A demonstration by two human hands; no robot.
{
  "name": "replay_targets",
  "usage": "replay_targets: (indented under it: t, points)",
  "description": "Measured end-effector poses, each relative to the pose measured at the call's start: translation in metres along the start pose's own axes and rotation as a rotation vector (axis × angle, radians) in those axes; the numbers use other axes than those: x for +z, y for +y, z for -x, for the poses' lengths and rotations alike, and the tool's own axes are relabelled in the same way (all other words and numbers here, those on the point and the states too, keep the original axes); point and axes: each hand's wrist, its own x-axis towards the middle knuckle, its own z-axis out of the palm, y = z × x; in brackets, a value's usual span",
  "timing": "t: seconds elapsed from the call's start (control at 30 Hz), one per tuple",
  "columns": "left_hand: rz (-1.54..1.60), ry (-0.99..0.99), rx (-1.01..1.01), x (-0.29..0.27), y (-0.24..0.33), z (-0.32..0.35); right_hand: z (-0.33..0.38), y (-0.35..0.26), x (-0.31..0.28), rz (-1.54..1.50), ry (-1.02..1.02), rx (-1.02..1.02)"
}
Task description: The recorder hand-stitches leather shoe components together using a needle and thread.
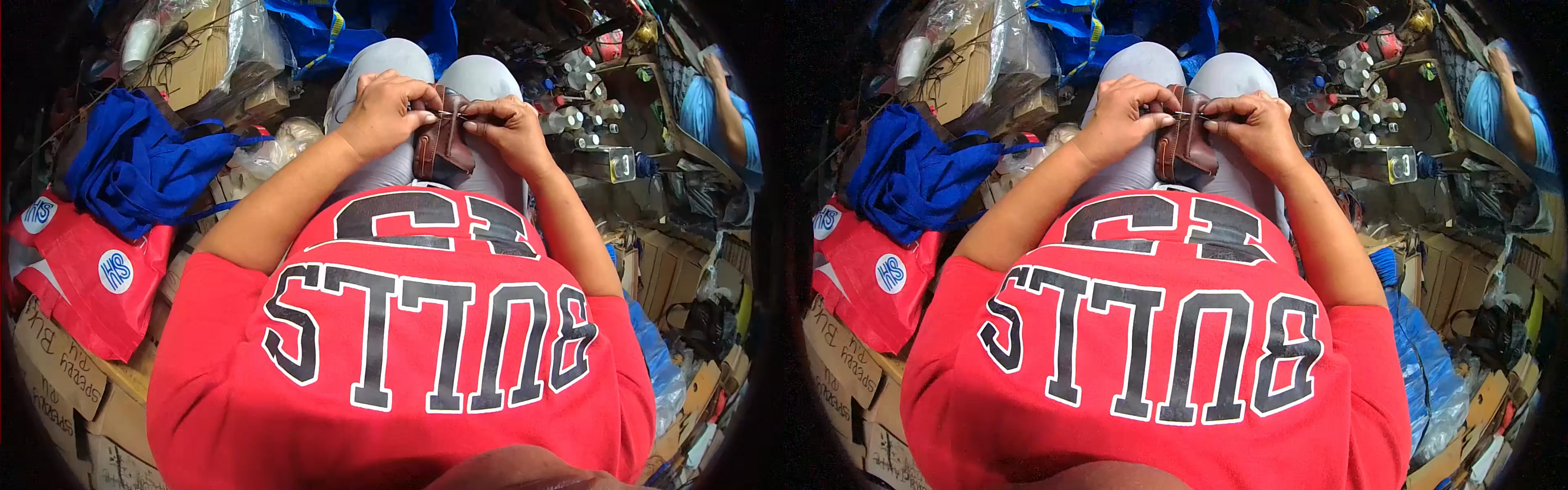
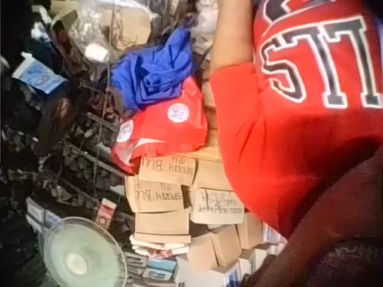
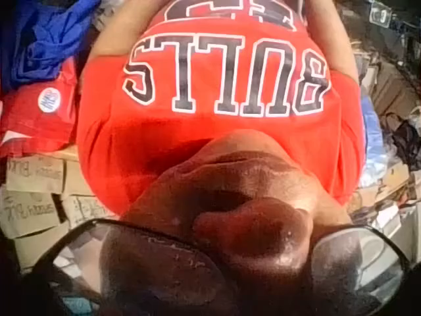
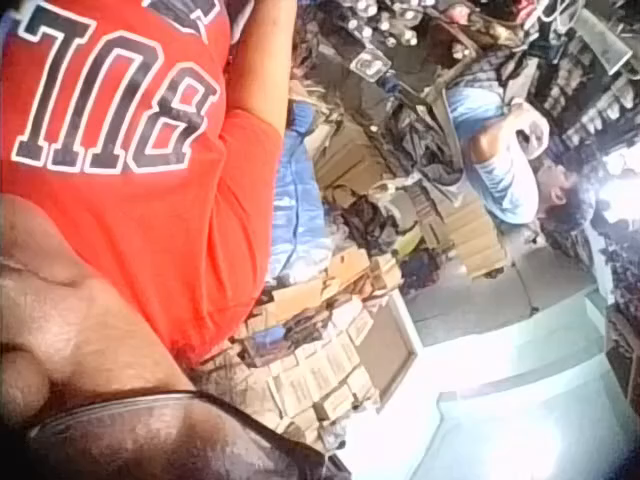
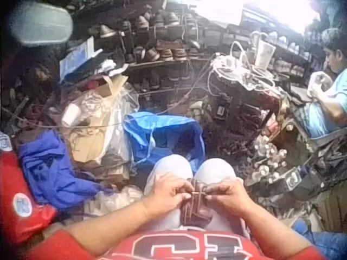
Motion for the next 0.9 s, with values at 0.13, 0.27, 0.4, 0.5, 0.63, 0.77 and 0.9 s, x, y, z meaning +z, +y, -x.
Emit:
replay_targets:
  t: [0.13, 0.27, 0.4, 0.5, 0.63, 0.77, 0.9]
  points:
    - [-0.067, 0.097, -0.006, 0.005, 0.008, -0.004, -0.006, 0.010, 0.011, -0.233, 0.069, 0.026]
    - [0.019, 0.063, -0.032, 0.009, 0.005, -0.015, -0.017, 0.002, 0.007, -0.384, 0.026, 0.213]
    - [-0.056, 0.153, 0.156, 0.004, 0.001, -0.020, -0.015, -0.001, 0.004, -0.310, 0.012, 0.139]
    - [-0.060, 0.153, 0.236, -0.010, -0.002, -0.010, -0.008, 0.004, -0.009, -0.286, 0.030, -0.027]
    - [-0.015, 0.035, 0.015, -0.020, 0.003, 0.005, 0.002, 0.005, -0.022, -0.458, -0.059, 0.212]
    - [-0.367, -0.117, 0.100, -0.028, 0.040, -0.005, -0.008, -0.021, -0.024, 0.185, -0.108, -0.222]
    - [-0.661, -0.243, 0.243, -0.021, 0.045, -0.014, -0.011, -0.042, -0.019, 0.670, -0.197, -0.354]
